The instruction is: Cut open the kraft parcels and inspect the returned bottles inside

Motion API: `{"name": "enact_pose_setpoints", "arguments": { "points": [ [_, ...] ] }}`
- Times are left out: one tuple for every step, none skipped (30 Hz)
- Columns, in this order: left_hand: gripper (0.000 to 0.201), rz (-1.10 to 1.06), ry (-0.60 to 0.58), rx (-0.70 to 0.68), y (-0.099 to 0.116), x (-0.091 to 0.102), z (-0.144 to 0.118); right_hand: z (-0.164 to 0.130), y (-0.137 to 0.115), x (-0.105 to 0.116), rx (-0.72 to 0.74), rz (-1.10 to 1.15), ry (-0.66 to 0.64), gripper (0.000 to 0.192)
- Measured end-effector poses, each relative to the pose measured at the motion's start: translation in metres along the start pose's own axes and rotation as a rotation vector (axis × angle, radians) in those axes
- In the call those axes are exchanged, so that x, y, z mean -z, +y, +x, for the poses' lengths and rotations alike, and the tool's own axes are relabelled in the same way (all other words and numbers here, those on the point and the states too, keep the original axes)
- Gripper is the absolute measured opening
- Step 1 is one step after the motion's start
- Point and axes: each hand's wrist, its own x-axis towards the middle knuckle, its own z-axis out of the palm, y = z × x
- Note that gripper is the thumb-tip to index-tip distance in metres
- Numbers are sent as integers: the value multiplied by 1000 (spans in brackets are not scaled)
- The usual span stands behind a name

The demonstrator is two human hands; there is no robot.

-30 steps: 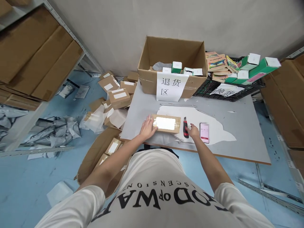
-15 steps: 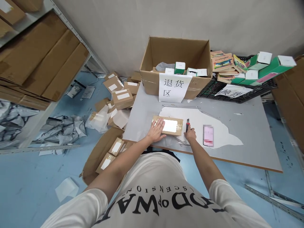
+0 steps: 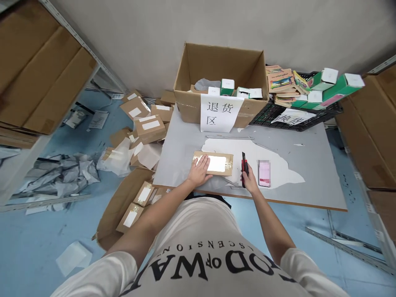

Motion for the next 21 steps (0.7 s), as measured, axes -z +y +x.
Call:
{"name": "enact_pose_setpoints", "arguments": {
  "points": [
    [81,-4,1,1,0,0,0,-9,0,3,29,64,-43,71],
    [81,-8,0,3,1,0,0,-17,0,6,46,116,-83,73],
    [81,-9,-3,5,1,0,0,-23,2,7,47,158,-115,75],
    [81,-10,-6,6,1,0,0,-28,3,8,33,190,-136,76],
    [81,-9,-9,7,2,0,1,-32,6,7,13,211,-140,77],
    [81,-8,-12,8,2,1,1,-34,8,6,-6,225,-133,78],
    [81,-7,-13,7,2,1,1,-36,10,5,-21,235,-124,79],
    [81,-6,-13,4,2,1,1,-36,12,4,-31,243,-114,79],
    [81,-6,-12,3,1,1,1,-35,12,3,-37,248,-108,80],
    [81,-6,-9,-1,1,1,1,-34,12,2,-41,249,-105,80],
    [81,-7,-6,-4,1,1,1,-33,12,1,-43,245,-105,80],
    [81,-9,-1,-7,1,0,1,-32,10,0,-44,236,-107,81],
    [81,-11,3,-9,1,0,1,-30,8,0,-43,219,-111,81],
    [80,-13,7,-11,1,0,1,-29,6,0,-41,195,-114,81],
    [80,-15,10,-12,1,0,2,-28,3,0,-38,167,-117,81],
    [80,-17,13,-11,1,0,2,-27,1,0,-34,139,-119,81],
    [80,-18,16,-7,0,-1,2,-27,-2,1,-25,114,-118,80],
    [79,-18,18,-8,0,-1,2,-26,-6,2,-12,92,-113,79],
    [77,-16,20,-18,-1,-1,1,-26,-10,3,6,74,-109,77],
    [74,-14,21,-40,-2,-2,0,-25,-15,4,29,55,-110,76],
    [69,-10,22,-70,-4,-3,-3,-24,-21,5,58,28,-123,74]
  ]
}}
